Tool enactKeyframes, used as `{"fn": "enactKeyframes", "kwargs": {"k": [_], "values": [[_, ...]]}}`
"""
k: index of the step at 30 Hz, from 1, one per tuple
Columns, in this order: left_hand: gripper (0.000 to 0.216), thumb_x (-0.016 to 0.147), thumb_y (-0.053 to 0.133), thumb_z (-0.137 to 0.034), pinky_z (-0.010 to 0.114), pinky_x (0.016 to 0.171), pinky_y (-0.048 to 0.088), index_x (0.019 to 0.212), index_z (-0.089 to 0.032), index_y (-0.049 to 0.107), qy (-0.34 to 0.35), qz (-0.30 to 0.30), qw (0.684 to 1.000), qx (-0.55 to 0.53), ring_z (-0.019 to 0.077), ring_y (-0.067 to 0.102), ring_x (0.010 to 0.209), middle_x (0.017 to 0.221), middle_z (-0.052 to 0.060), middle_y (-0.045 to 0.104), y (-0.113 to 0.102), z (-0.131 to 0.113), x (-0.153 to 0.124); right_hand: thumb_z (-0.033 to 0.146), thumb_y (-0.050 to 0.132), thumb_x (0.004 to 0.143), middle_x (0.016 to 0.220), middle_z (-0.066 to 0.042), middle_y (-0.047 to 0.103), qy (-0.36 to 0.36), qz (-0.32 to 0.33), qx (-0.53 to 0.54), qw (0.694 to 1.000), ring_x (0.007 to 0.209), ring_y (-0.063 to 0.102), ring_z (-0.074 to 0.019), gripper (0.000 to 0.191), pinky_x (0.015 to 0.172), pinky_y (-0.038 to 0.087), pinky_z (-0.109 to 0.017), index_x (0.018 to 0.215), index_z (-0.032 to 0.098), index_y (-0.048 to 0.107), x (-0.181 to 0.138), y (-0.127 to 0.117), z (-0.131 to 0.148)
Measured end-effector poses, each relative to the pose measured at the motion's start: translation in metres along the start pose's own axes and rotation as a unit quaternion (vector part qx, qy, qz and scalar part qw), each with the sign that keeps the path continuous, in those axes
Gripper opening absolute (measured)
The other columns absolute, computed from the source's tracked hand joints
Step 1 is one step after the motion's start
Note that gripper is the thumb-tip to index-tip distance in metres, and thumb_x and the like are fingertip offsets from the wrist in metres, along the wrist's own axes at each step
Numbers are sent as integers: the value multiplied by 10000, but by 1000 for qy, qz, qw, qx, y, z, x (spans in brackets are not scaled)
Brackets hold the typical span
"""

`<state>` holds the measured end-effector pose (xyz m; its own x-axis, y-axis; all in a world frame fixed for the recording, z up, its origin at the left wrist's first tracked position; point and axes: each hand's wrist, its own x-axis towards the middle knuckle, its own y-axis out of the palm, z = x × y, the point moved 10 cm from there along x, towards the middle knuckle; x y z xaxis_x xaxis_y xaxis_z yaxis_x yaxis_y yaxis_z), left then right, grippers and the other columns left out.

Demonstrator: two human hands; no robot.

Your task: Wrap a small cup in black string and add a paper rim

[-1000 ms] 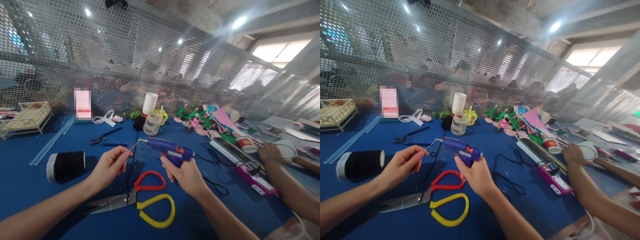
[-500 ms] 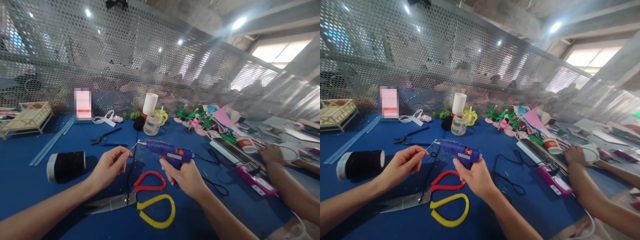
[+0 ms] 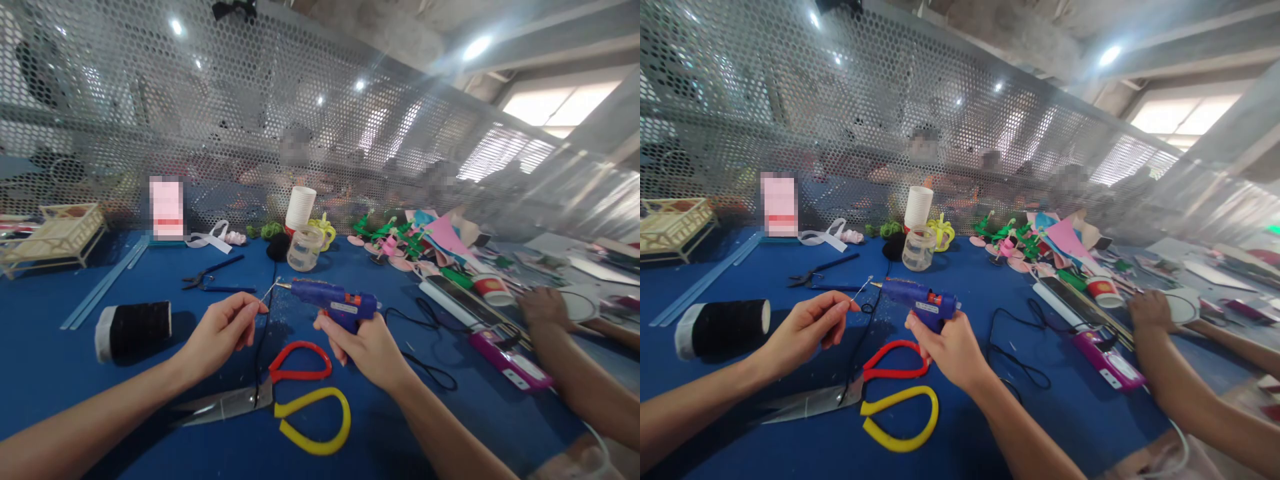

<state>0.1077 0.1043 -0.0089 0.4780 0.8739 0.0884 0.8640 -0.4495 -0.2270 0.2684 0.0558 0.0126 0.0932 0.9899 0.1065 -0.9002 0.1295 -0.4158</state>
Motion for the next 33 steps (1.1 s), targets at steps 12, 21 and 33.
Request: {"fn": "enactKeyframes", "kwargs": {"k": [12,21,33], "values": [[225,786,422,-362,164,379,250,785,-153,503,-66,-35,994,-75,49,356,365,441,-73,460,-4,15,3,388,562,681,392,38,462,16,-59,79,995,376,434,-77,312,418,368,-208,492,155,477,15,-17,-19],[165,786,438,-284,183,433,304,785,-139,517,-49,-26,995,-84,43,402,433,583,-49,494,2,13,0,393,579,673,452,-3,548,81,-112,-46,989,388,494,-100,282,396,374,-205,548,147,523,40,-37,-71],[182,675,608,-291,189,479,323,746,-124,621,-16,-55,992,-113,55,411,497,539,-48,487,0,2,-5,194,565,729,890,-127,636,3,-155,-205,966,953,535,-246,91,783,382,-340,668,151,616,34,-38,-34]]}}
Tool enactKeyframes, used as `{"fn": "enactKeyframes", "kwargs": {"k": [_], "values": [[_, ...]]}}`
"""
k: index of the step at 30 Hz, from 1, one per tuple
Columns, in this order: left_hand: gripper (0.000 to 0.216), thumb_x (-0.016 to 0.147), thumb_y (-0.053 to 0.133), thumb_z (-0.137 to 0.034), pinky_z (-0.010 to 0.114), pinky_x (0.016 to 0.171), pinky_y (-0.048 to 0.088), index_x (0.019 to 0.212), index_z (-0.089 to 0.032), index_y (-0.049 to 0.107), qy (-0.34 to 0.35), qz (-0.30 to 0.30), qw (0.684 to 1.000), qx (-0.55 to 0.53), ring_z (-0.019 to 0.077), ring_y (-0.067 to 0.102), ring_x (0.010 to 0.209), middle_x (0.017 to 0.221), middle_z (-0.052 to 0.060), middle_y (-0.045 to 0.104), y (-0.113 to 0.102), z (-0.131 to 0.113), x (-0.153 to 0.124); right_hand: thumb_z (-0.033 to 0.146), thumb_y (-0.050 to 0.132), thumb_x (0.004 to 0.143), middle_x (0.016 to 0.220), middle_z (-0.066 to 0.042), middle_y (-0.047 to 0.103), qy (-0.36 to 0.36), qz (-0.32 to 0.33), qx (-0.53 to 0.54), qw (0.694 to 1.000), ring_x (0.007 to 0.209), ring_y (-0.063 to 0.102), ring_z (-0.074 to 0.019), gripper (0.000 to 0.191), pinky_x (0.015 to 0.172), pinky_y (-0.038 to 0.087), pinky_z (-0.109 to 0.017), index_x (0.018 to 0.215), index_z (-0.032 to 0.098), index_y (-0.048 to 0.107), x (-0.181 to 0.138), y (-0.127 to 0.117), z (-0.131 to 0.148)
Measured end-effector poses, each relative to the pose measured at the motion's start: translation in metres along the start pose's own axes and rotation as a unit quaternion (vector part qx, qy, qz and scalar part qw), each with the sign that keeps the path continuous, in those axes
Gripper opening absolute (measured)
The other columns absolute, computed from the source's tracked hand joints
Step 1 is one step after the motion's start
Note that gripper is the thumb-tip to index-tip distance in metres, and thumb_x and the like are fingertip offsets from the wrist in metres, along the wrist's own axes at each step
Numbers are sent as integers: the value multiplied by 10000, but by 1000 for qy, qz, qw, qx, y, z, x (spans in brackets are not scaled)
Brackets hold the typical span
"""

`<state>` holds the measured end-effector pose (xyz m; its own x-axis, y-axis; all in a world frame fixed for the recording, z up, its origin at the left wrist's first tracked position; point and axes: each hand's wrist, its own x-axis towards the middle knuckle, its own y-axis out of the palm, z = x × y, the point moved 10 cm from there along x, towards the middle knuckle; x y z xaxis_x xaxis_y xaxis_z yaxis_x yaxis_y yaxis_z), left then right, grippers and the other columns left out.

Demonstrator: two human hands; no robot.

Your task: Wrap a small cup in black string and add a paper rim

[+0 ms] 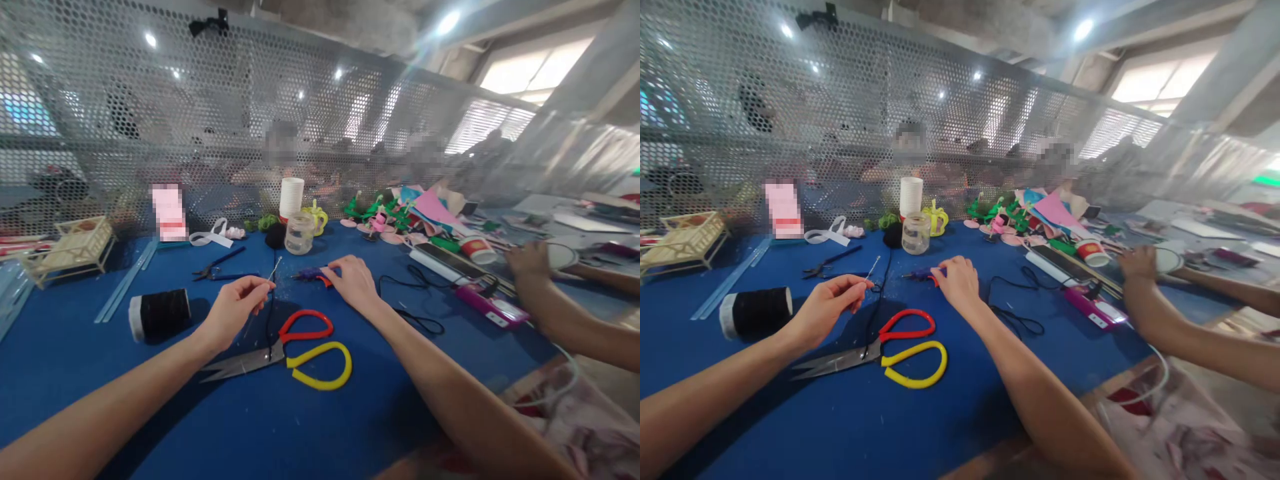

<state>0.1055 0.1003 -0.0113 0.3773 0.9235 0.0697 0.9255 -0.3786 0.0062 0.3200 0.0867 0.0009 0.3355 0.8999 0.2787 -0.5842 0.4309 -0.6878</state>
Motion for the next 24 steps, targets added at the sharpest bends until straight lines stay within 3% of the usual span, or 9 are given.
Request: {"fn": "enactKeyframes", "kwargs": {"k": [3,5,6,11,14,16,20,22,24], "values": [[185,612,670,-281,184,497,342,699,-123,631,-13,-8,998,-58,52,425,507,549,-39,527,3,-2,-4,273,540,769,858,-48,659,-93,83,55,991,842,585,-163,153,763,422,-268,723,180,652,-20,15,50],[178,594,689,-278,183,507,352,660,-126,626,-14,3,997,-80,52,432,511,555,-34,546,8,-3,-7,289,506,792,901,-63,659,-188,177,182,949,849,590,-162,200,756,439,-275,810,161,659,-43,29,93],[174,595,691,-279,182,510,355,641,-127,620,-10,7,996,-84,52,434,514,557,-34,550,9,-3,-8,288,528,774,894,-68,658,-192,186,224,937,833,593,-162,199,742,446,-277,837,151,658,-49,31,103],[157,643,645,-283,189,542,377,626,-141,580,10,25,999,-39,63,456,534,562,-43,546,12,-7,-9,274,578,728,778,-34,651,-98,159,352,917,711,581,-129,153,661,451,-260,781,145,641,-51,42,100],[123,670,611,-265,219,581,396,686,-146,583,21,99,990,98,87,488,573,621,-28,571,18,-11,-6,274,554,747,715,-18,636,-64,135,372,916,639,556,-103,145,606,435,-239,721,142,610,-46,39,88],[66,688,591,-208,246,634,402,702,-144,604,61,184,947,257,113,514,636,678,-2,591,29,-14,-8,265,528,766,683,-16,633,-51,125,375,917,607,550,-92,151,582,427,-229,702,139,581,-43,33,82],[126,702,540,-81,289,728,399,723,-147,647,130,318,793,504,172,523,787,767,48,583,46,0,-20,242,488,790,528,32,568,-26,143,377,915,515,533,-81,119,551,423,-226,796,141,551,-41,30,75],[136,717,529,-84,280,723,403,732,-156,644,137,342,759,537,179,514,811,774,50,570,50,9,-23,224,464,799,507,49,538,-10,164,386,908,496,540,-84,119,540,433,-231,857,144,531,-44,35,73],[133,734,514,-95,270,721,405,715,-160,628,145,352,750,541,175,507,813,772,44,562,53,13,-24,211,442,802,515,53,516,11,184,396,899,467,535,-83,107,485,428,-221,850,146,513,-47,43,70]]}}
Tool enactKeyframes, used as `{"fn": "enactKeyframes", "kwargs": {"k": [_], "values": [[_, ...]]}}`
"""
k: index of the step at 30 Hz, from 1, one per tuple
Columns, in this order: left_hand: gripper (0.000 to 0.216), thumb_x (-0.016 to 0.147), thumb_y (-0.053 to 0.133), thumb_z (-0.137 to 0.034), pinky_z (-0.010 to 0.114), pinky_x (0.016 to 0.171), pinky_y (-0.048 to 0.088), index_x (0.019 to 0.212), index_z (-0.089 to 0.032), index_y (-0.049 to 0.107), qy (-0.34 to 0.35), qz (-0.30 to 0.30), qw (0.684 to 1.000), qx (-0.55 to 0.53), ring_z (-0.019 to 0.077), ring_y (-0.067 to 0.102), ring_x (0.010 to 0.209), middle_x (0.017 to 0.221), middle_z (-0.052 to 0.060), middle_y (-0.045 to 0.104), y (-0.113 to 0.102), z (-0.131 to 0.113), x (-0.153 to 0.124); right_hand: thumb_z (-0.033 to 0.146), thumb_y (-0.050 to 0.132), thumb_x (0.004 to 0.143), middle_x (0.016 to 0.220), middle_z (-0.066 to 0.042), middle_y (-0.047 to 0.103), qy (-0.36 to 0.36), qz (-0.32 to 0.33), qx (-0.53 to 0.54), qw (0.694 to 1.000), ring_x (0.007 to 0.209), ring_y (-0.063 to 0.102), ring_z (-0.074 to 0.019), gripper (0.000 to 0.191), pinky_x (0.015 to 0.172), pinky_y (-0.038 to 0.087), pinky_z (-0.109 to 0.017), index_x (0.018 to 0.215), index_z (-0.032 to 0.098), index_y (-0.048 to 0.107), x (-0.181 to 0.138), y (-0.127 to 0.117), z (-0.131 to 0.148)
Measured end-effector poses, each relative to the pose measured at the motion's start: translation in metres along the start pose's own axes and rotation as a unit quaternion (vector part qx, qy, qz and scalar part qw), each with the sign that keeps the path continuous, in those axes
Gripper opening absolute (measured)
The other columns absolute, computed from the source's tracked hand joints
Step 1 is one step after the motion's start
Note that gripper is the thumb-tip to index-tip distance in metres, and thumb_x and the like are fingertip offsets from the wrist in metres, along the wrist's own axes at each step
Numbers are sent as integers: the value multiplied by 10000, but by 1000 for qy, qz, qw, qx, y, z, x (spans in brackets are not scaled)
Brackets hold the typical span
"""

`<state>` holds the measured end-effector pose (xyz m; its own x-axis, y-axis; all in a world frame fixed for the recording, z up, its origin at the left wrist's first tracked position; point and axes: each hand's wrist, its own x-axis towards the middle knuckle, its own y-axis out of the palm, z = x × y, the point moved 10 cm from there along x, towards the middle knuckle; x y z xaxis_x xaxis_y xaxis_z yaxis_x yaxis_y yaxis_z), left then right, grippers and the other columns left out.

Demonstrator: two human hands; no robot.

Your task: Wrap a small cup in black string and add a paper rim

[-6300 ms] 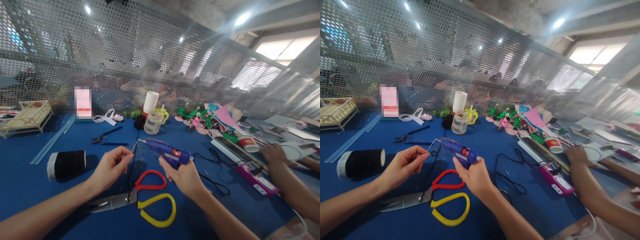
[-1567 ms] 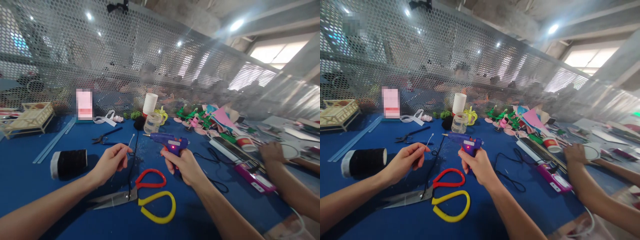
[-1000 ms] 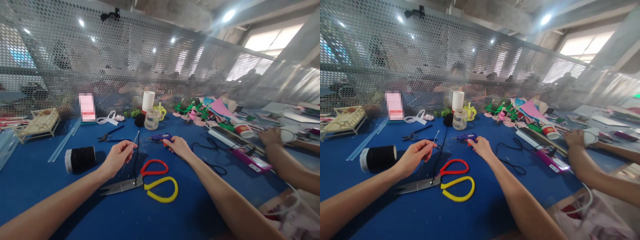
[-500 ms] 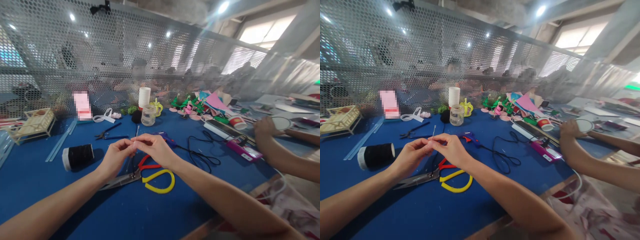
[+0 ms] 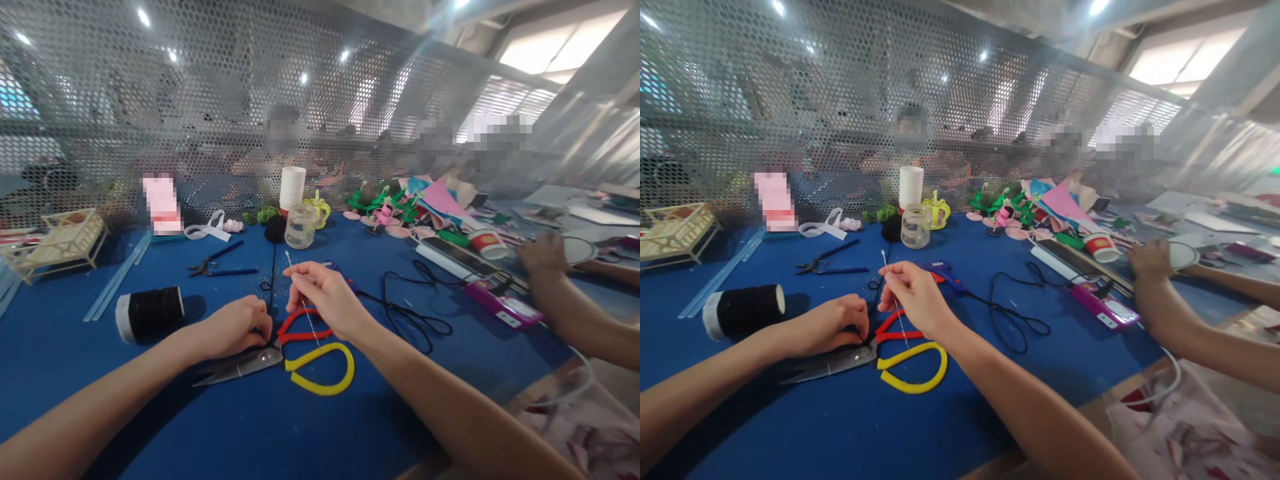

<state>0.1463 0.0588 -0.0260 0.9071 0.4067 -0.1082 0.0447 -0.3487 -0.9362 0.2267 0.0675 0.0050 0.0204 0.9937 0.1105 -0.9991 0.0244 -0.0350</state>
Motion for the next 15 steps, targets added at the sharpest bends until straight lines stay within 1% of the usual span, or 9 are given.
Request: {"fn": "enactKeyframes", "kwargs": {"k": [1,3,5,6,8,10,12,15], "values": [[133,741,502,-97,270,729,404,705,-157,615,5,-4,1000,-2,172,505,816,776,43,560,0,-1,1,207,436,802,524,55,502,10,2,6,1000,435,509,-71,99,438,403,-202,830,146,508,-1,1,-4],[124,758,474,-103,271,746,404,718,-148,583,12,-24,999,-20,165,506,820,802,47,560,-5,-2,1,206,432,800,533,64,467,24,5,13,1000,363,406,-29,96,352,308,-162,800,142,504,-3,3,-10],[111,784,435,-125,260,733,412,766,-144,543,12,-54,996,-67,150,517,802,831,48,570,-17,-2,-1,206,427,803,528,77,444,34,12,24,999,327,293,0,94,318,212,-142,823,142,494,-5,4,-14],[112,802,413,-146,250,717,417,792,-149,524,8,-71,993,-99,136,526,775,836,42,578,-24,-2,-3,205,425,805,521,82,445,38,17,30,999,322,263,4,91,315,189,-138,848,147,480,-6,5,-16],[109,826,391,-200,229,679,426,782,-164,485,-7,-101,982,-162,116,544,724,780,11,592,-39,-1,-7,198,422,804,514,84,467,42,27,35,998,314,262,-1,92,307,190,-136,886,162,445,-8,7,-17],[114,818,398,-223,202,598,423,736,-173,459,-40,-155,969,-188,97,530,619,670,-25,566,-57,4,-13,168,419,792,536,73,502,42,35,28,998,313,311,-12,87,304,239,-145,878,170,425,-10,9,-17],[106,798,425,-239,195,550,412,730,-173,472,-64,-211,960,-172,96,516,579,630,-33,551,-73,6,-20,135,413,775,580,55,528,39,39,22,998,330,359,-19,83,314,282,-155,850,169,429,-11,11,-17],[112,783,449,-245,198,563,415,735,-168,514,-67,-255,958,-109,104,525,605,660,-19,578,-85,3,-26,118,423,756,603,45,530,40,39,33,998,345,337,-10,91,317,250,-149,832,160,450,-13,13,-17]]}}
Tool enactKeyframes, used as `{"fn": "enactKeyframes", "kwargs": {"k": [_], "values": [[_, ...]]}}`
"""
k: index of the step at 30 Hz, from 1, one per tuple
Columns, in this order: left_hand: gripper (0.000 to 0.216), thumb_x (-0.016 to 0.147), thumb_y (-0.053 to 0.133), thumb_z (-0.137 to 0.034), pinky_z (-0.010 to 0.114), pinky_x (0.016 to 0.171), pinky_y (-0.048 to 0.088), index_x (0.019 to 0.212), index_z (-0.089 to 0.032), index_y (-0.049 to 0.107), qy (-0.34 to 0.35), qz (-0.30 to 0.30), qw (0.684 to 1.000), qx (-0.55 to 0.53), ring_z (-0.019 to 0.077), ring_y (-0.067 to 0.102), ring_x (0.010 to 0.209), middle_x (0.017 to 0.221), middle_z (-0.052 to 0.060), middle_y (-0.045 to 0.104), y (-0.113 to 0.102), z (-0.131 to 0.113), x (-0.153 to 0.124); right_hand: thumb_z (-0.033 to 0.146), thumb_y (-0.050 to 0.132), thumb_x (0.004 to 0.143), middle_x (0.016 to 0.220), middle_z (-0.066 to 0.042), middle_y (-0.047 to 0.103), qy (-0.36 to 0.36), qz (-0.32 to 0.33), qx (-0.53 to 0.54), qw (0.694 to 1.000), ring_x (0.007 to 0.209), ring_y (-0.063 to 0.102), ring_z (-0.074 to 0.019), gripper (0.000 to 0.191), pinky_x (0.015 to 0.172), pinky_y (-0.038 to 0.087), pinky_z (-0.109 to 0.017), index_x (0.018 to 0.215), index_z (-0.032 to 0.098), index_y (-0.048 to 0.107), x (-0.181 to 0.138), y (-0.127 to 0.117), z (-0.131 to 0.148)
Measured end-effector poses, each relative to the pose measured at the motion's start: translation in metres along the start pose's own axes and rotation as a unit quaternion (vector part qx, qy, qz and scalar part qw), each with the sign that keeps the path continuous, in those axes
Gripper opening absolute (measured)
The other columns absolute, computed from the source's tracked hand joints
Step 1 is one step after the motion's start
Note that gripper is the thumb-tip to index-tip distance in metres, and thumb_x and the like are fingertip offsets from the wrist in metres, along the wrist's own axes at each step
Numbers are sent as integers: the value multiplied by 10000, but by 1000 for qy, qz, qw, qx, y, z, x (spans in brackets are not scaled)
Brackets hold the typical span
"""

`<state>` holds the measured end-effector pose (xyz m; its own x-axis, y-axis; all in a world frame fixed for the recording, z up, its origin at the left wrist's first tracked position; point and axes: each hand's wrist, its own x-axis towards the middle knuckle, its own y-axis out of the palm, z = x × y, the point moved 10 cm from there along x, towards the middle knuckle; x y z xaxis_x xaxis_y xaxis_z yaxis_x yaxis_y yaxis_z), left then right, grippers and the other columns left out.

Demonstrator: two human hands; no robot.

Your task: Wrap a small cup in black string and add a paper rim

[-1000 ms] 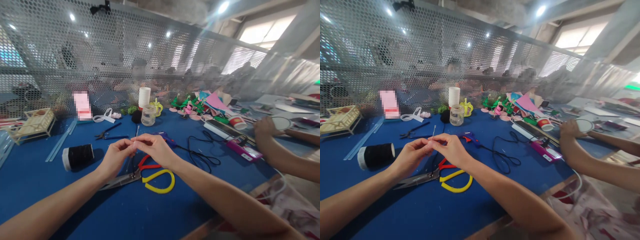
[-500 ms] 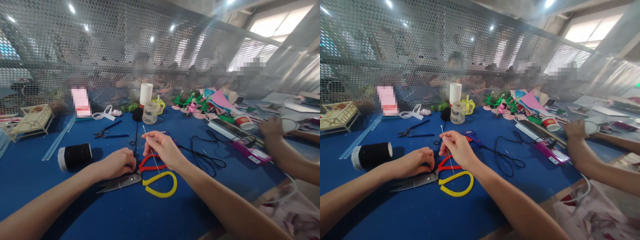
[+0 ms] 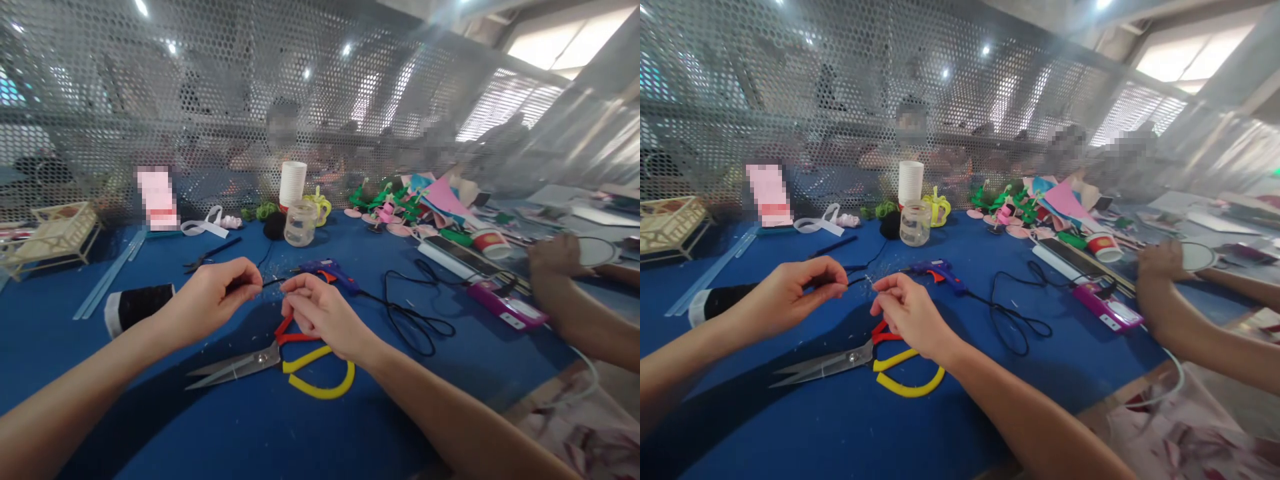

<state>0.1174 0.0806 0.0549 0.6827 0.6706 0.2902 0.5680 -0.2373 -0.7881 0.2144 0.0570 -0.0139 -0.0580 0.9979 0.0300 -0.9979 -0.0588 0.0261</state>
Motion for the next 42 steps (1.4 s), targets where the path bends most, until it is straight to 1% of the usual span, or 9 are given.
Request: {"fn": "enactKeyframes", "kwargs": {"k": [7,13,18,22,26,31,34,38,42], "values": [[143,792,415,-175,184,580,414,772,-162,556,90,-6,989,121,96,537,596,711,-1,615,7,-16,-5,169,434,773,608,47,491,7,4,0,1000,347,290,1,75,319,201,-156,827,150,483,-2,0,3],[194,799,431,-208,190,628,434,868,-178,609,89,-14,991,101,115,584,688,807,19,657,6,-16,-5,169,447,771,607,56,473,7,5,-12,1000,358,336,-18,88,320,256,-164,853,166,477,-3,0,3],[163,788,485,-247,187,611,427,753,-172,625,92,-33,991,87,106,568,653,730,12,640,3,-19,-5,167,449,769,590,58,468,3,6,-12,1000,357,296,-11,88,326,205,-165,847,160,489,-2,-1,2],[153,783,484,-250,187,591,419,738,-165,603,65,-43,995,69,100,547,631,713,-2,619,1,-16,-4,166,450,767,596,58,464,1,5,-14,1000,355,285,-7,90,325,194,-166,843,157,498,-1,-1,2],[144,759,504,-271,185,557,423,716,-166,593,-13,-44,999,-13,103,543,597,663,-17,620,-1,-3,-4,174,439,775,593,57,462,-3,7,-14,1000,352,280,-6,94,322,195,-164,839,155,506,-1,0,3],[153,732,532,-298,197,544,445,706,-160,595,-75,-39,993,-85,117,558,591,662,-4,638,1,6,-5,206,456,780,592,55,474,3,28,-10,1000,358,339,-19,88,327,268,-167,845,162,494,-1,5,0],[146,724,540,-288,209,577,458,730,-166,620,-66,-41,994,-78,131,580,629,694,5,662,1,6,-4,193,458,776,624,40,496,6,31,-19,999,395,406,-34,85,350,319,-178,847,159,490,-2,6,-1],[147,719,542,-275,221,628,461,750,-184,654,-39,-43,998,-32,142,601,676,735,6,683,0,4,-2,172,450,769,626,39,496,-11,16,-20,1000,372,320,-16,89,339,246,-177,835,157,508,-3,3,3],[140,712,542,-267,215,624,450,734,-189,656,-14,-48,999,0,134,595,656,723,1,679,-1,-1,-2,176,448,766,629,32,501,-22,7,-32,999,382,308,-22,101,346,233,-186,834,158,520,-3,1,6]]}}
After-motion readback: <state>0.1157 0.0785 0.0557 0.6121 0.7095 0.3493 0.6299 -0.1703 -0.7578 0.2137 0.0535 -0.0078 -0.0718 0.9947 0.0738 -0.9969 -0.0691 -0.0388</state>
